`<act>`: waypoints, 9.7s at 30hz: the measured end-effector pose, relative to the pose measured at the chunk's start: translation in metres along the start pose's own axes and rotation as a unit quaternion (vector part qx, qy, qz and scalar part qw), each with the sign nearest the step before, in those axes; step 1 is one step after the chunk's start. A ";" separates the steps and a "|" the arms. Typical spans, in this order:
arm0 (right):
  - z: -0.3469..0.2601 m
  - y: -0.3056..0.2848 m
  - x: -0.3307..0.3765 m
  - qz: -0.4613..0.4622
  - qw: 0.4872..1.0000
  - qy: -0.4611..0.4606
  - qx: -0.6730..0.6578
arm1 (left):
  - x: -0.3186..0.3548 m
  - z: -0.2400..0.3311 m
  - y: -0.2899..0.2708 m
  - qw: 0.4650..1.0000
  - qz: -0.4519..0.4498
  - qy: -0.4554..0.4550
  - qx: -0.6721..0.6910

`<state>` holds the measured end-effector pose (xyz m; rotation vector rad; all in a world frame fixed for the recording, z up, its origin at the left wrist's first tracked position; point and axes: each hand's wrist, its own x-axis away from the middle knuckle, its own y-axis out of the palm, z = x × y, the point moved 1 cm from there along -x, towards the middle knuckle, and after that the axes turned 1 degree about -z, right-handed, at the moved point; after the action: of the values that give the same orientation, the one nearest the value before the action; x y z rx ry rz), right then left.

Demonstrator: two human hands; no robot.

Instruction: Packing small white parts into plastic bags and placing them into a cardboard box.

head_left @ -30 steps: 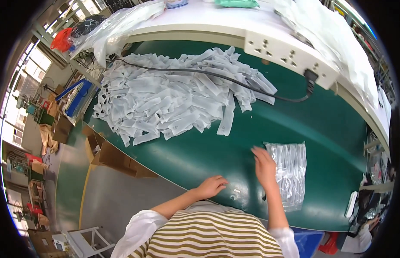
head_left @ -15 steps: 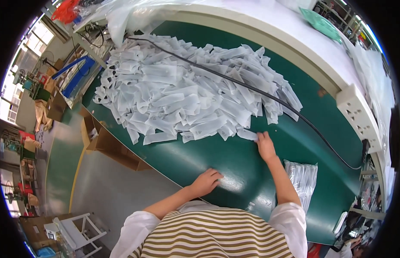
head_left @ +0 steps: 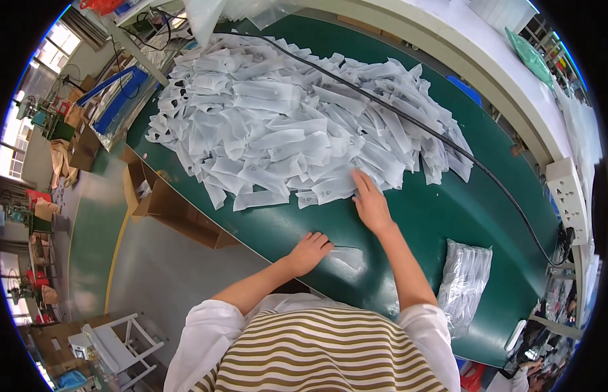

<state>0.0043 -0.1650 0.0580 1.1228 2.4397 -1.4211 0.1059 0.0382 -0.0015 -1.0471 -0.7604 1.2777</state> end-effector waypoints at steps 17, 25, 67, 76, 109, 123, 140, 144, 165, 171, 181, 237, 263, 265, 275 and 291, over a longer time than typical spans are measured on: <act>-0.020 0.016 0.110 -0.326 0.929 0.091 -0.150 | 0.027 0.003 -0.033 0.993 0.108 0.025 0.032; -0.014 0.039 0.003 -0.083 0.994 -0.011 0.066 | 0.036 -0.008 -0.008 0.992 0.064 0.048 0.101; 0.005 -0.008 0.124 -0.058 0.971 0.231 -0.005 | -0.003 0.022 0.014 0.973 -0.004 0.044 0.228; -0.006 -0.031 0.094 -0.174 0.982 0.054 -0.052 | -0.003 0.018 0.001 0.987 0.008 0.097 0.130; -0.010 -0.053 0.178 0.002 0.975 0.223 -0.022 | -0.031 0.052 0.009 0.990 -0.058 0.076 0.102; 0.014 -0.028 0.214 0.231 0.826 0.497 -0.133 | -0.028 0.063 0.014 0.992 -0.005 0.040 0.117; -0.089 -0.023 0.249 0.050 0.926 0.373 -0.027 | -0.037 0.123 0.030 0.988 -0.014 -0.149 -0.020; -0.099 -0.040 0.243 -0.056 0.903 0.424 0.050 | -0.037 0.128 0.042 0.987 -0.044 -0.133 0.080; -0.050 -0.056 0.270 0.059 0.922 0.338 0.180 | -0.125 0.121 0.080 0.924 -0.003 0.197 0.329; -0.038 -0.073 0.287 0.064 0.938 0.319 0.123 | -0.131 0.141 0.093 0.915 -0.028 0.131 0.381; -0.162 -0.211 0.483 0.279 0.677 0.595 0.331 | -0.135 0.343 0.075 0.905 -0.007 0.307 0.293; 0.031 0.025 0.003 -0.053 0.997 0.009 0.046 | -0.012 0.045 0.021 0.917 -0.007 -0.200 0.344; 0.006 0.058 -0.022 -0.067 0.990 0.114 -0.056 | 0.014 -0.041 -0.018 0.986 0.009 0.055 0.155; 0.009 0.073 -0.016 -0.068 0.991 0.111 0.041 | 0.017 -0.042 -0.018 0.986 0.008 0.048 0.162; -0.014 0.062 0.063 -0.150 0.976 0.153 -0.038 | 0.007 -0.036 -0.049 0.985 0.153 0.043 0.061; 0.016 -0.018 0.048 0.089 0.959 0.222 0.153 | -0.005 -0.014 -0.006 0.988 0.036 0.018 0.151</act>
<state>-0.0464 -0.1564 0.0419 1.8607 2.3431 -1.6782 0.1201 0.0310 -0.0003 -0.8546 -0.4864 1.3832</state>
